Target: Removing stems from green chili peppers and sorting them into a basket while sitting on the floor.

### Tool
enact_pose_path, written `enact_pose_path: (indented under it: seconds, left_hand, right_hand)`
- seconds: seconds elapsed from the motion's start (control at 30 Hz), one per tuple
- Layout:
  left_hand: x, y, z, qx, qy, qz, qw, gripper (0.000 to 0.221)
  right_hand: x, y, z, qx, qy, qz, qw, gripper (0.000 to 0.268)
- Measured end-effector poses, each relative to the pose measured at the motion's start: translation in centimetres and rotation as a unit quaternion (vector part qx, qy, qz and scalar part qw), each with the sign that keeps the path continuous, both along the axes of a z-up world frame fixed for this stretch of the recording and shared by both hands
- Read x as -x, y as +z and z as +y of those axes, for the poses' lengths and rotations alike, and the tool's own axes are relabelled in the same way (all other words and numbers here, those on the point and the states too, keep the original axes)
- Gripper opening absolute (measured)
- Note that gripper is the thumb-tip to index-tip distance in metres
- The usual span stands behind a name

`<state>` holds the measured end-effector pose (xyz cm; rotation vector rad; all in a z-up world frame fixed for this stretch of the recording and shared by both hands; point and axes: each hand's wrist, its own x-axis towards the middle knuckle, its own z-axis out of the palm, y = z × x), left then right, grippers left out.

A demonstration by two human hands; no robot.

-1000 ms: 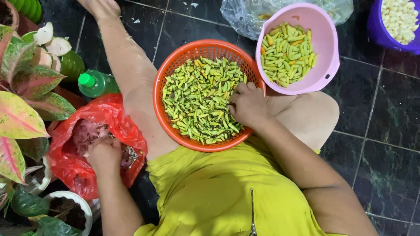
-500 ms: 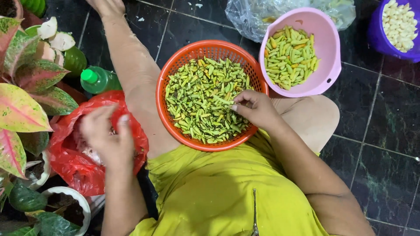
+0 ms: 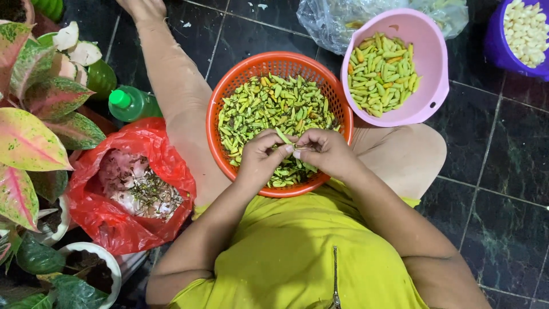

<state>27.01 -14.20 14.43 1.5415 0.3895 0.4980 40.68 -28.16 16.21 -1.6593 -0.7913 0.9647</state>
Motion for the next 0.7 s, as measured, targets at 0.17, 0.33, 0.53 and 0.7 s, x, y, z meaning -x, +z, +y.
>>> enact_pose_path:
  seconds: [0.17, 0.33, 0.53, 0.7]
  left_hand:
    - [-0.2, -1.6, -0.7, 0.159, 0.023, 0.008, 0.987, 0.014]
    - [0.1, -2.7, -0.9, 0.255, 0.047, 0.013, 0.966, 0.015]
    - [0.3, -3.0, -1.2, 0.276, 0.048, -0.003, 0.960, 0.006]
    - [0.3, -4.0, -1.8, 0.314, 0.008, -0.012, 0.949, 0.023]
  right_hand:
    - [-0.5, -2.3, -0.7, -0.034, -0.034, 0.070, 0.996, 0.016]
    - [-0.9, -3.0, -0.8, -0.052, -0.064, 0.119, 0.990, 0.018]
    - [-1.1, -2.7, -0.9, -0.075, -0.087, 0.141, 0.983, 0.014]
    - [-1.1, -2.9, -0.9, -0.124, -0.130, 0.193, 0.965, 0.013]
